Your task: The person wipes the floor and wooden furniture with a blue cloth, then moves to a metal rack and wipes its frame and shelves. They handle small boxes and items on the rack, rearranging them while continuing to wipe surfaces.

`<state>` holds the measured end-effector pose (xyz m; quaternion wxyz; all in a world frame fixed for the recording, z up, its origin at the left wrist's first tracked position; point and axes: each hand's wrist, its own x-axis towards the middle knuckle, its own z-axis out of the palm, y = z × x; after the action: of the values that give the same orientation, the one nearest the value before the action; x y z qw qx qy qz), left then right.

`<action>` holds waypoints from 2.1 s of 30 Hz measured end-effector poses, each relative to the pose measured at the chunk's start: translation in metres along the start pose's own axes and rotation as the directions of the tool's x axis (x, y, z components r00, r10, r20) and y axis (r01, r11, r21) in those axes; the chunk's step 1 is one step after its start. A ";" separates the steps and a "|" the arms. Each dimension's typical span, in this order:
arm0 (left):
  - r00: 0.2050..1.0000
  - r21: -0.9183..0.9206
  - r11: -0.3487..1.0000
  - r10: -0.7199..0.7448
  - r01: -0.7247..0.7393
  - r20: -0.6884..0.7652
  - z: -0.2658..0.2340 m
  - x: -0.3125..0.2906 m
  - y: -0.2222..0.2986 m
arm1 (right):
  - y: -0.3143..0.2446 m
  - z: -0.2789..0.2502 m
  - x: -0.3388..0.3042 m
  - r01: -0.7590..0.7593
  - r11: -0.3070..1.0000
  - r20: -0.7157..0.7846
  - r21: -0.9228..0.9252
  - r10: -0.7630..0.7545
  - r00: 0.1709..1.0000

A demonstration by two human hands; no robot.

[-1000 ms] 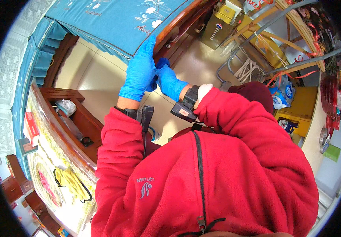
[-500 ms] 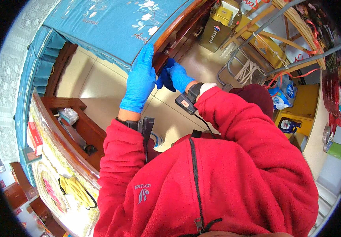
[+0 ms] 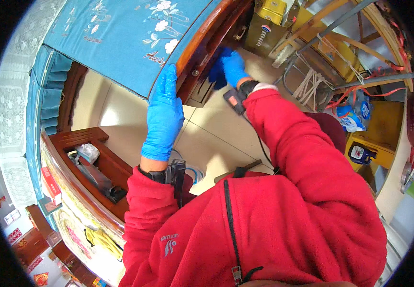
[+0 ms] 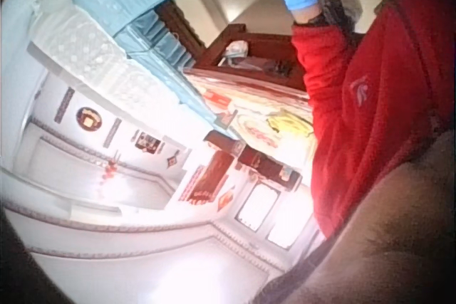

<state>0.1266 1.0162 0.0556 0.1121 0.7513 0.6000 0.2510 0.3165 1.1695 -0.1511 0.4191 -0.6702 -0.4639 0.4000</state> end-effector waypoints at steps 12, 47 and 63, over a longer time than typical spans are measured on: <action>0.998 0.051 0.997 -0.067 0.066 0.021 -0.001 0.001 0.008 | -0.031 -0.001 -0.118 -0.507 0.766 0.610 0.394 0.194 0.768; 0.997 0.058 0.996 -0.073 0.071 0.032 0.001 0.007 0.010 | 0.063 0.011 0.050 -0.573 0.522 0.480 0.631 0.317 0.818; 0.996 -0.008 0.997 -0.072 0.072 0.056 0.000 0.003 0.003 | 0.024 0.048 -0.099 -0.755 0.442 0.679 0.484 0.355 0.643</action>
<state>0.1296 1.0183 0.0581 0.1414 0.7353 0.6221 0.2288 0.2539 1.0791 -0.1744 0.3583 -0.4345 -0.0907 0.8213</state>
